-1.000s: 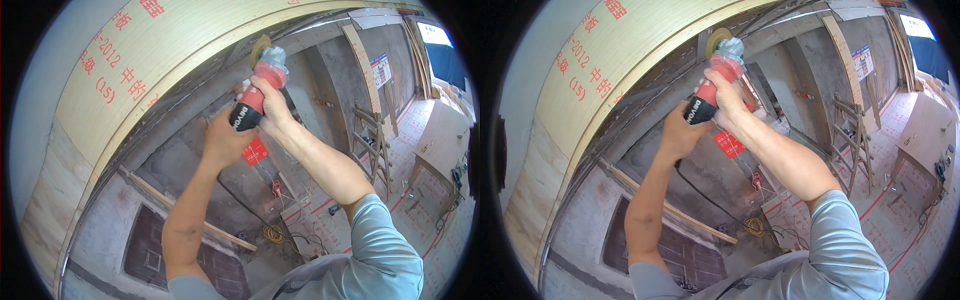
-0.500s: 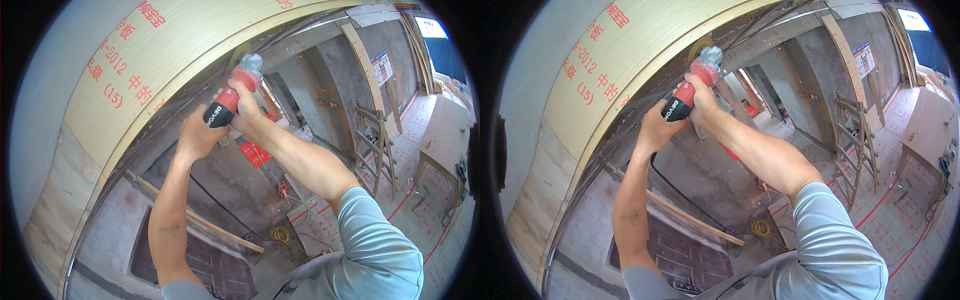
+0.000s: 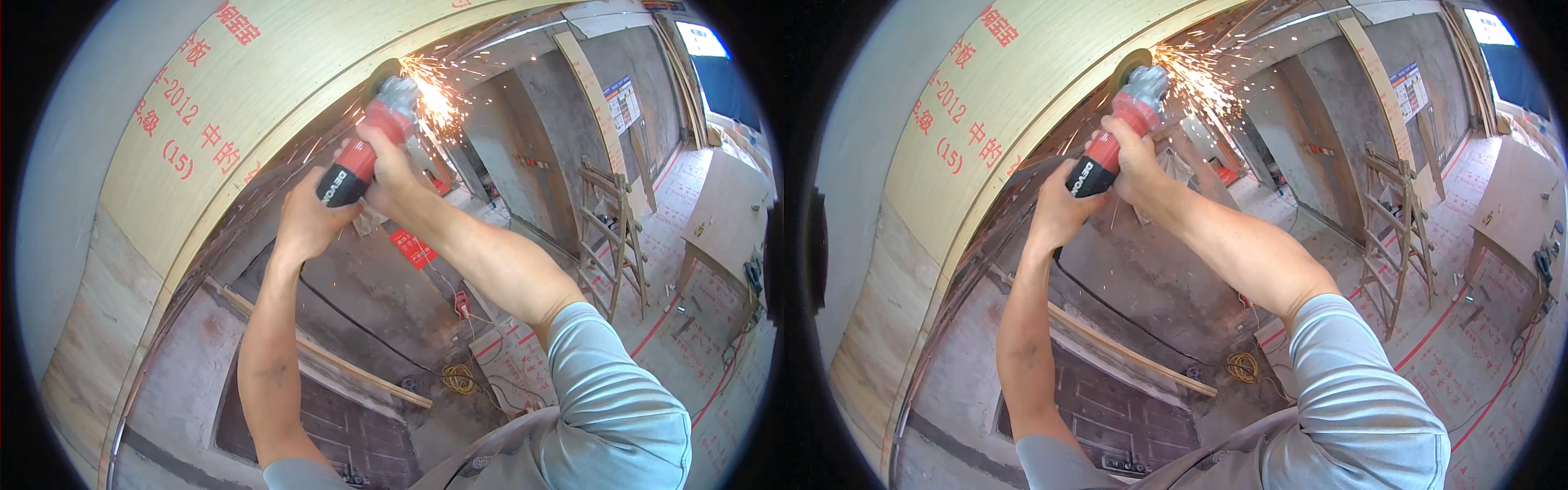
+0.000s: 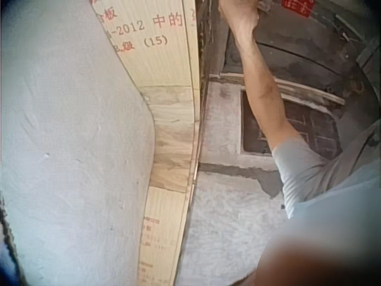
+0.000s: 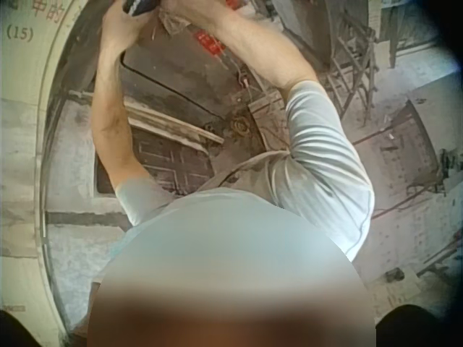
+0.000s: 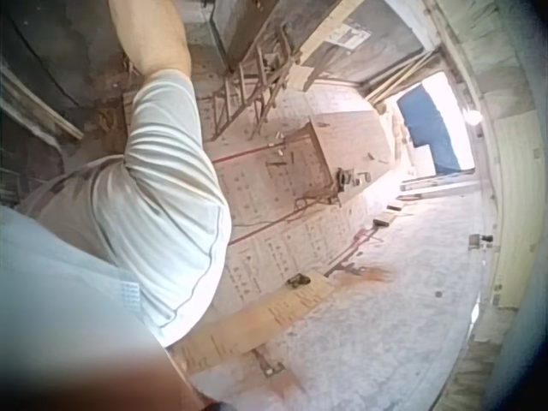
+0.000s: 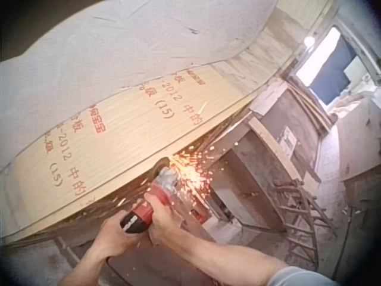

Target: Using an angle grinder to smooth or trim the edge of a plywood panel where it meets a structural wall joint.

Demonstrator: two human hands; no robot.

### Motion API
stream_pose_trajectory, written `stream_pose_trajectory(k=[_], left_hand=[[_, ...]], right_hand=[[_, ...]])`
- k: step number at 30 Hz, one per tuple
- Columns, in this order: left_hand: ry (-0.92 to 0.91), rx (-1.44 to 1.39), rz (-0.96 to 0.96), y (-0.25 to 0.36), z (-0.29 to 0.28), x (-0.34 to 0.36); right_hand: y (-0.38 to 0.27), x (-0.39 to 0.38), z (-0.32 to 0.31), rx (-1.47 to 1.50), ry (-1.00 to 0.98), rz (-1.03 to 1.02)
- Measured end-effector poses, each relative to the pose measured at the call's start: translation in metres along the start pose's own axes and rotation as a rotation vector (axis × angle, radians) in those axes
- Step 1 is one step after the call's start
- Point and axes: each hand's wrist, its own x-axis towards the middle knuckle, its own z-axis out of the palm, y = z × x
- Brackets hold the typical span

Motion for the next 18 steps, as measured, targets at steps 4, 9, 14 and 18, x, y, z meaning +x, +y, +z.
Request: stream_pose_trajectory(k=[4,9,14,18], left_hand=[[-0.010,0.018,-0.049,-0.007,-0.004,-0.010],[-0.001,-0.009,-0.074,-0.019,-0.002,-0.024],[-0.054,-0.016,-0.082,-0.028,0.026,-0.035],[-0.133,-0.060,-0.108,-0.012,0.045,-0.032]], right_hand=[[0.010,-0.005,-0.001,-0.015,-0.037,0.047],[0.020,-0.015,-0.001,-0.063,-0.051,0.020],[0.019,-0.031,-0.033,-0.067,-0.003,0.032],[-0.001,-0.056,-0.035,-0.007,0.164,-0.015]])
